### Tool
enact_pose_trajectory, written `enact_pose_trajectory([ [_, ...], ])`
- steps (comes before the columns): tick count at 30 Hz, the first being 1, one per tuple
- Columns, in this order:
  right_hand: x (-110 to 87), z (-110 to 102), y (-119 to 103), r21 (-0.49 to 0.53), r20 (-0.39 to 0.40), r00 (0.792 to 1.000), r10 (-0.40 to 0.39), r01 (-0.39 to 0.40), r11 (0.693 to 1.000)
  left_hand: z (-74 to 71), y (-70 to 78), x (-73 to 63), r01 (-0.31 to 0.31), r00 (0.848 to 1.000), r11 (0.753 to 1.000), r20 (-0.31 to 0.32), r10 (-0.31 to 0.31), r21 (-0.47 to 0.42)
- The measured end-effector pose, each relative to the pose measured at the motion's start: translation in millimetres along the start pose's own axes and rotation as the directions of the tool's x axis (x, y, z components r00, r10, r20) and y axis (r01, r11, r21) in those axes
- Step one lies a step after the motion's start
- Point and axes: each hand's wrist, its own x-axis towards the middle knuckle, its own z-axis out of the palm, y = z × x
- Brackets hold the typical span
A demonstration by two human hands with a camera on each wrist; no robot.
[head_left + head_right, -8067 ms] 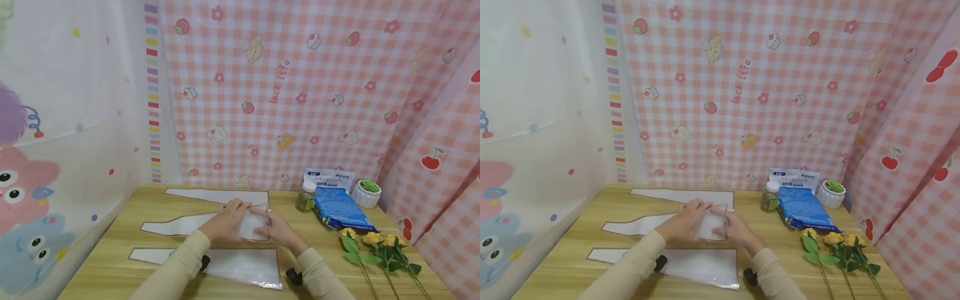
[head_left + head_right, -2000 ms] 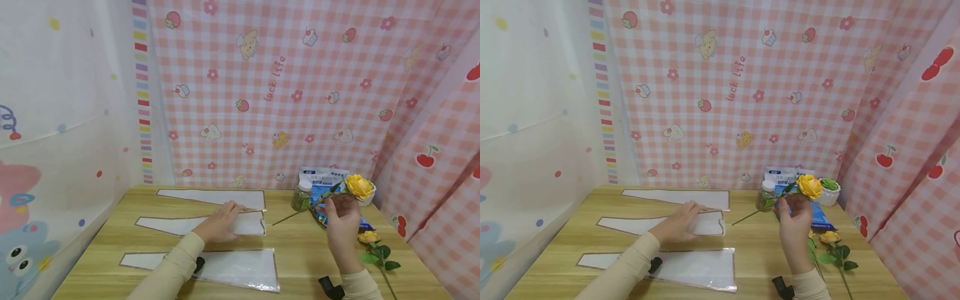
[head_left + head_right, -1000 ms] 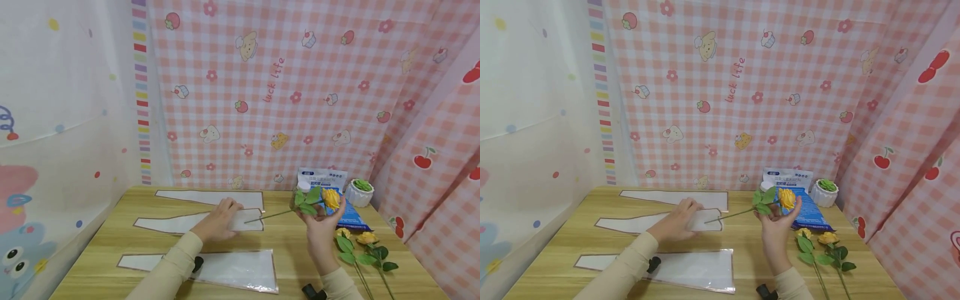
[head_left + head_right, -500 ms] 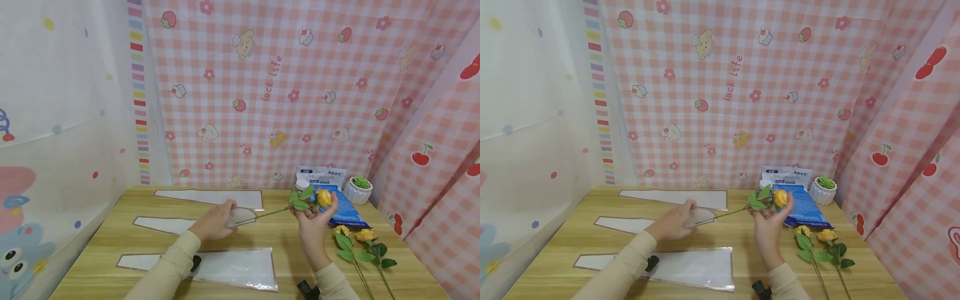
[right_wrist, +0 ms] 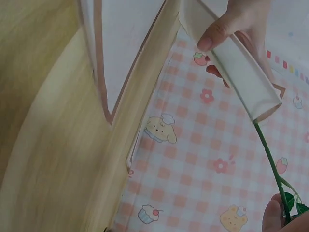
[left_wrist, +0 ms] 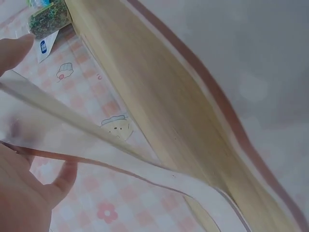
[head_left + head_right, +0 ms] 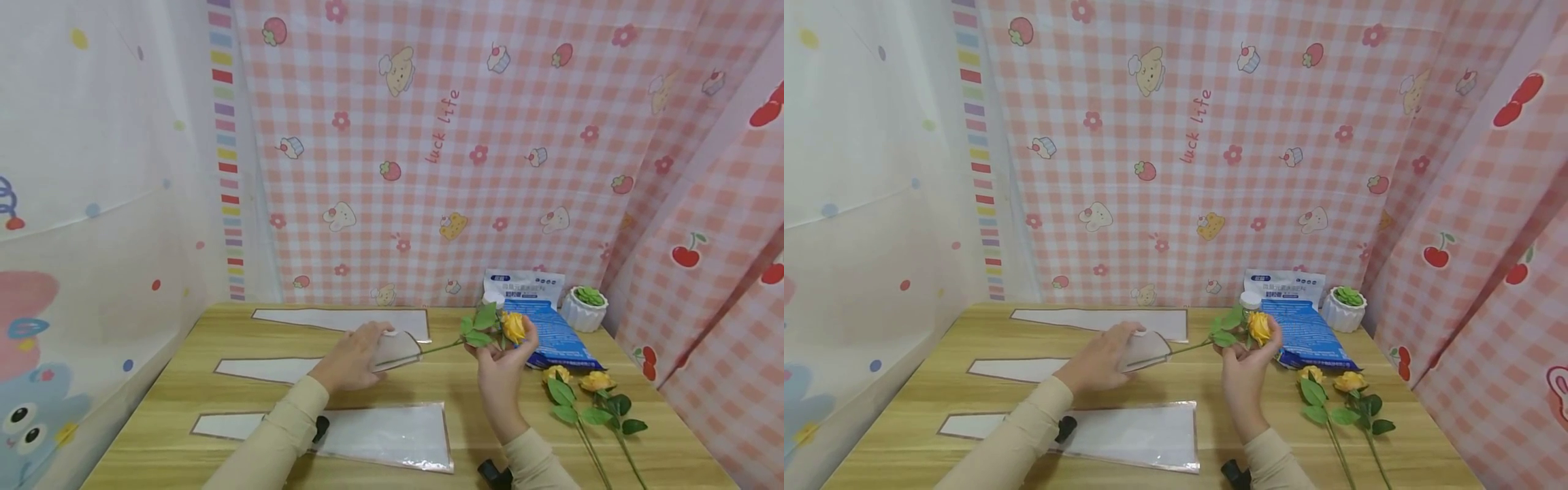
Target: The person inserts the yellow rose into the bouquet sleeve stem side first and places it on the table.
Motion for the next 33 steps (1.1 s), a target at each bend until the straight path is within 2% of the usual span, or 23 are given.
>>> enact_pose_trajectory([
  [6,-6.7,10.2,2.6,0.031,0.045,0.999,0.0,-0.001,1.0,-1.6,3.2,0.8,0.004,1.0,1.0,0.018,-0.004,0.022],
  [11,-10.1,17.2,6.3,0.057,0.07,0.997,0.013,-0.017,0.998,-2.3,3.7,0.8,-0.003,1.0,1.0,0.0,0.003,-0.015],
  [16,-10.8,18.1,9.4,0.021,0.057,0.998,0.037,-0.039,0.999,-3.4,2.0,-0.9,-0.019,1.0,0.997,-0.025,0.018,-0.07],
  [22,-8.9,19.8,13.6,0.019,0.036,0.995,0.088,-0.089,0.996,-4.8,1.3,1.0,-0.039,0.998,0.998,-0.041,0.037,-0.049],
  [27,-8.0,26.1,16.0,-0.023,0.035,0.993,0.111,-0.11,0.994,-4.6,3.6,3.6,-0.057,0.998,0.996,-0.031,0.055,-0.062],
  [33,-8.6,30.6,20.7,-0.074,0.018,0.995,0.097,-0.095,0.993,-3.1,4.3,3.6,-0.032,0.999,0.996,0.01,0.033,-0.082],
])
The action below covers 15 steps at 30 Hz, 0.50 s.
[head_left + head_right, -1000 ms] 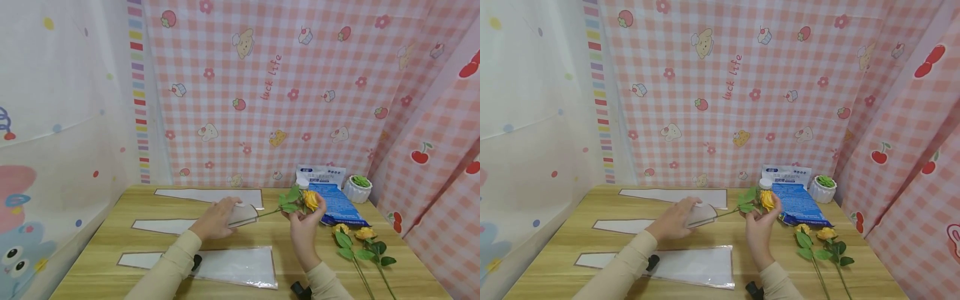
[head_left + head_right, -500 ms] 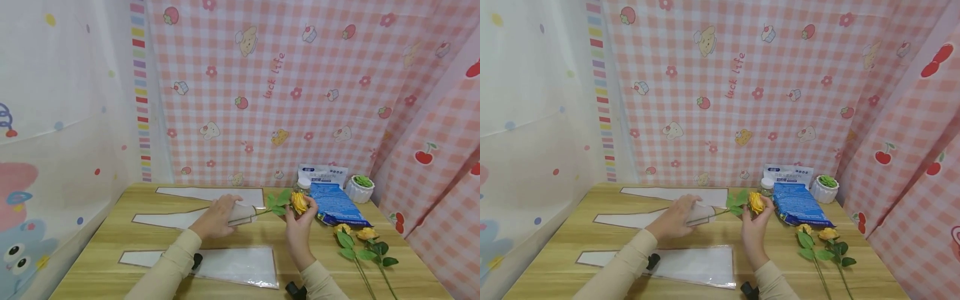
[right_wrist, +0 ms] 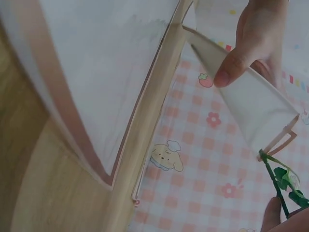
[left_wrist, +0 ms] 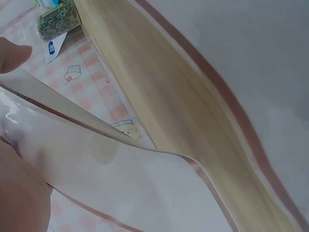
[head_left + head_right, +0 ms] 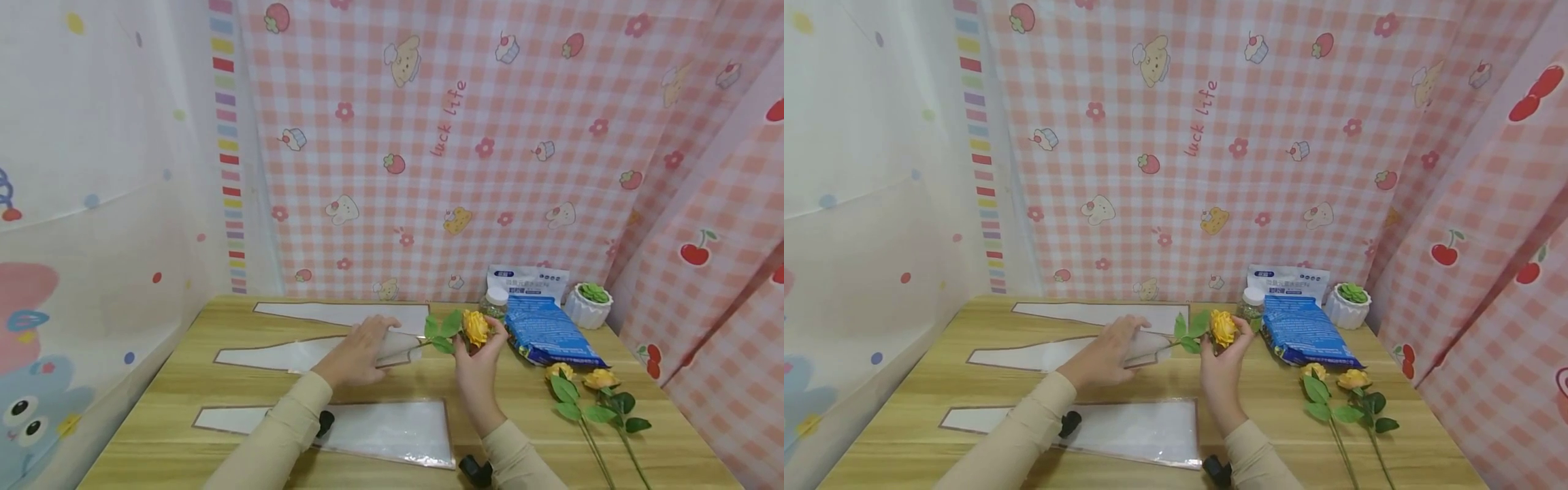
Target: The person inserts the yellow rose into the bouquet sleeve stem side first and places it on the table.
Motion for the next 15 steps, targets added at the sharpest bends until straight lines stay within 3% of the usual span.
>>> enact_pose_trajectory([
  [5,-0.1,2.4,-1.1,0.071,-0.042,0.999,0.008,-0.005,0.997,-0.1,0.7,-1.6,0.001,1.0,1.0,0.012,-0.001,-0.015],
  [10,-0.5,3.4,-5.1,0.139,-0.018,1.0,-0.003,0.005,0.99,1.2,1.0,-0.3,-0.011,1.0,1.0,0.018,0.011,0.01],
  [15,-2.9,0.4,-6.4,0.108,-0.011,1.0,0.018,-0.017,0.994,-2.4,2.0,-1.5,-0.014,1.0,0.999,-0.016,0.014,0.033],
])
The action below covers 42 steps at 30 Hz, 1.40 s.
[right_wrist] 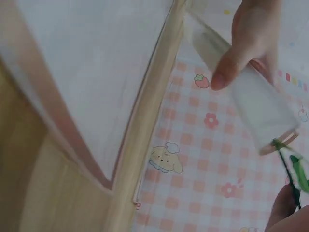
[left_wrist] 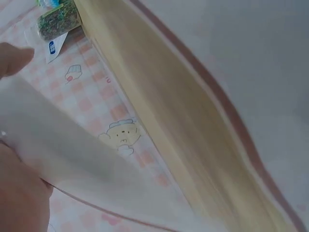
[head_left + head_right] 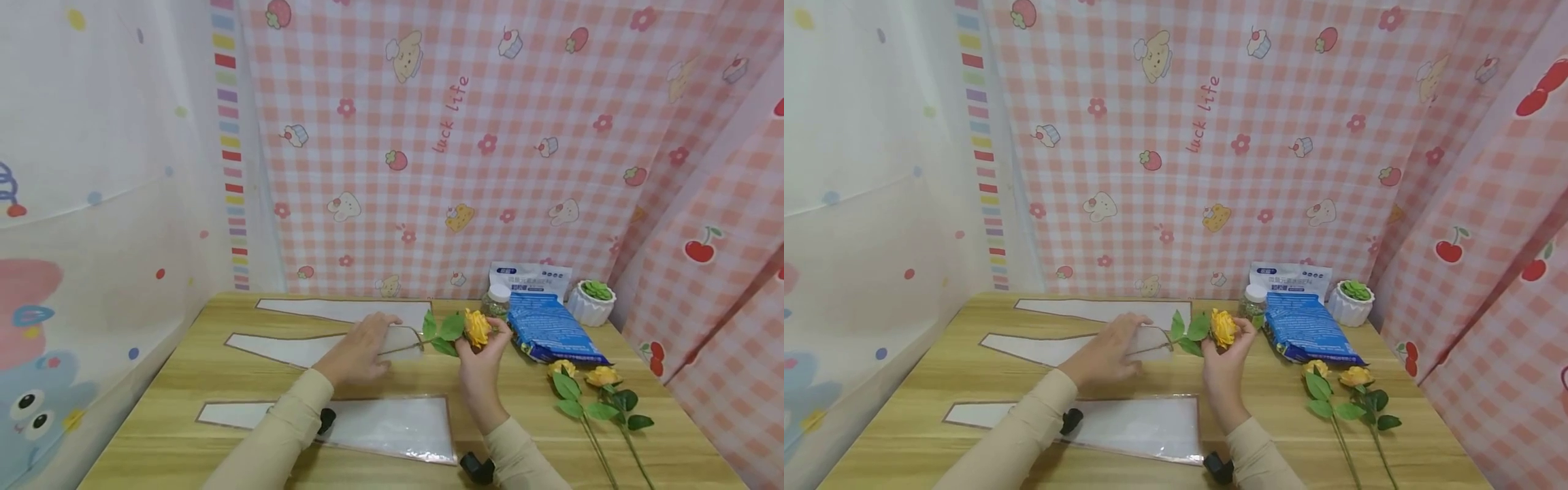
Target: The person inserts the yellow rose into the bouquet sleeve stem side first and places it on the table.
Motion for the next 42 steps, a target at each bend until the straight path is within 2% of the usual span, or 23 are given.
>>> enact_pose_trajectory([
  [6,3.3,-1.9,-2.8,-0.012,-0.114,0.993,-0.012,0.011,1.0,-7.4,1.5,-0.7,-0.007,0.999,1.0,-0.052,0.009,0.027],
  [10,2.9,1.7,-8.8,0.029,-0.132,0.99,-0.048,0.052,0.998,-8.4,2.1,0.6,-0.029,0.998,1.0,-0.05,0.029,0.01],
  [16,3.1,4.5,-11.0,0.055,-0.095,0.994,-0.057,0.062,0.997,-8.0,0.5,2.5,-0.065,0.997,0.995,-0.037,0.063,-0.074],
  [22,3.2,3.0,-8.0,0.003,-0.094,0.995,-0.039,0.039,0.999,-16.5,0.2,-1.5,0.019,0.999,0.997,-0.03,-0.022,-0.076],
  [25,2.4,1.9,-5.3,-0.03,-0.068,0.998,-0.013,0.011,0.999,-20.6,1.3,-2.7,0.03,0.999,0.998,-0.033,-0.032,-0.054],
  [31,-3.1,5.7,-0.1,-0.088,0.011,0.999,0.046,-0.045,0.995,-18.0,-0.4,-2.6,0.004,0.997,1.0,-0.077,-0.004,0.001],
  [39,-8.2,13.4,3.7,-0.101,0.087,0.996,0.029,-0.02,0.995,-17.6,-1.9,-4.5,-0.041,0.994,0.999,-0.102,0.042,0.019],
  [42,-8.5,12.9,6.0,-0.076,0.104,0.994,0.027,-0.019,0.997,-19.1,-2.8,-4.9,-0.057,0.991,0.998,-0.122,0.061,0.039],
])
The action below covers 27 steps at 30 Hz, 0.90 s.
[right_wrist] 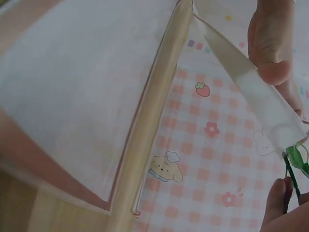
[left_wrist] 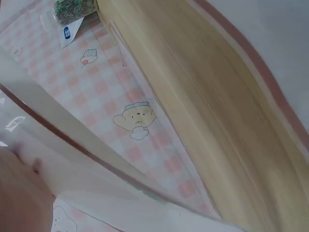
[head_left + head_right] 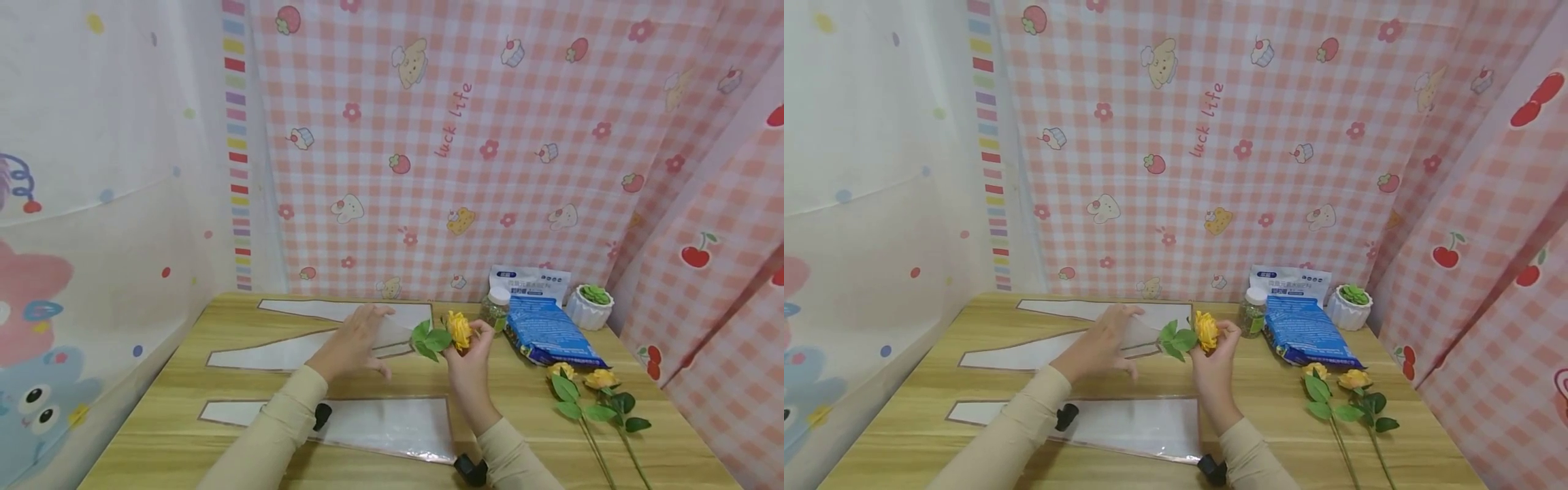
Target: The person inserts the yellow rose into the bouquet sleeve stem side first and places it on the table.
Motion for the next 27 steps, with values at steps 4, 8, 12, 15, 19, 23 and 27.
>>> enact_pose_trajectory([
  [4,-1.0,-0.8,4.0,0.008,0.016,1.0,-0.022,0.022,1.0,0.7,-1.5,0.4,-0.024,1.0,1.0,-0.018,0.024,0.02],
  [8,-3.3,1.4,5.0,-0.048,0.056,0.998,-0.004,0.007,0.999,0.8,-1.6,0.2,-0.028,0.999,0.999,-0.02,0.028,0.033],
  [12,-5.5,4.6,3.5,-0.117,0.102,0.994,0.036,-0.024,0.993,1.7,-2.8,-1.2,-0.017,1.0,0.997,-0.025,0.019,0.073],
  [15,-6.7,5.1,1.7,-0.17,0.135,0.988,0.074,-0.05,0.984,1.0,-3.3,-2.1,-0.017,0.999,0.997,-0.046,0.02,0.075],
  [19,-8.2,5.1,-0.1,-0.214,0.165,0.982,0.096,-0.059,0.975,-2.0,-2.5,-3.1,-0.005,0.999,0.999,-0.052,0.008,0.044],
  [23,-8.6,6.4,0.5,-0.243,0.158,0.985,0.067,-0.027,0.97,-1.8,-1.9,-2.9,0.023,1.0,0.999,-0.002,-0.023,0.024],
  [27,-8.2,9.3,3.0,-0.261,0.105,0.993,0.05,-0.021,0.965,2.1,-0.1,-1.7,0.013,0.998,0.999,0.055,-0.014,0.029],
])
